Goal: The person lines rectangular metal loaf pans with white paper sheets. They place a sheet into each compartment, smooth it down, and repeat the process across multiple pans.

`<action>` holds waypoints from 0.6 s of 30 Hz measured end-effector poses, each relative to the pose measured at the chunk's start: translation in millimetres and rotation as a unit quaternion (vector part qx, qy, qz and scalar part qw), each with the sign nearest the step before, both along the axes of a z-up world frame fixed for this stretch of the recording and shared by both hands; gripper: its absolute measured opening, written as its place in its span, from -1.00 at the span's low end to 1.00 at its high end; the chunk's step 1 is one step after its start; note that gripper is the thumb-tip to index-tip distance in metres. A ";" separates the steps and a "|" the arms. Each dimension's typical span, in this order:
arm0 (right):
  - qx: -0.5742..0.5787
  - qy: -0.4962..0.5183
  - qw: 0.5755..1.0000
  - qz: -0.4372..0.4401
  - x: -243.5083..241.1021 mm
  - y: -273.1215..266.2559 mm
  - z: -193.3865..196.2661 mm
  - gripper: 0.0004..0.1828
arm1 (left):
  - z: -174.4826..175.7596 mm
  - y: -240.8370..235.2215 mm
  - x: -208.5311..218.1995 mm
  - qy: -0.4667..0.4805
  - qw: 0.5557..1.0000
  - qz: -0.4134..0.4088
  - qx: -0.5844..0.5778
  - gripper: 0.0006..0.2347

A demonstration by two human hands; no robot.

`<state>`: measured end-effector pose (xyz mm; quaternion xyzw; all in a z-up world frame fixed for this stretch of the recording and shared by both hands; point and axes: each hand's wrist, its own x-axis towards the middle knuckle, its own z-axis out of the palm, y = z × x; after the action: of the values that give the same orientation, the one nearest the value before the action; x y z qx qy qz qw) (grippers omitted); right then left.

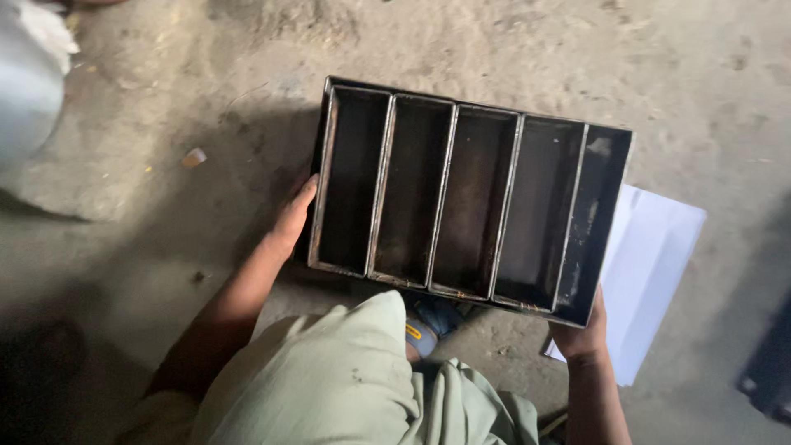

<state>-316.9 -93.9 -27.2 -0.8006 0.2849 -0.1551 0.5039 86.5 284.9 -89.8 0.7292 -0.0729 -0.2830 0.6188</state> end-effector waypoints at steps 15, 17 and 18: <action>0.159 -0.123 0.978 -0.059 55.1 60.0 163.8 -0.42 | 167.3 -138.1 -122.8 -0.513 0.769 -0.283 0.254 -0.61; 0.126 -0.189 0.955 0.190 70.9 108.9 212.7 -0.01 | 170.6 -139.1 -122.4 -0.488 0.772 -0.309 0.266 -0.65; 0.135 -0.209 0.924 0.289 94.1 124.0 222.7 0.11 | 170.9 -138.7 -122.6 -0.489 0.777 -0.300 0.260 -0.65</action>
<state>-222.8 30.1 195.5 -0.7221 -0.0527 -0.1266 0.6781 -36.1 146.2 81.1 0.8439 -0.5041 -0.0679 0.1709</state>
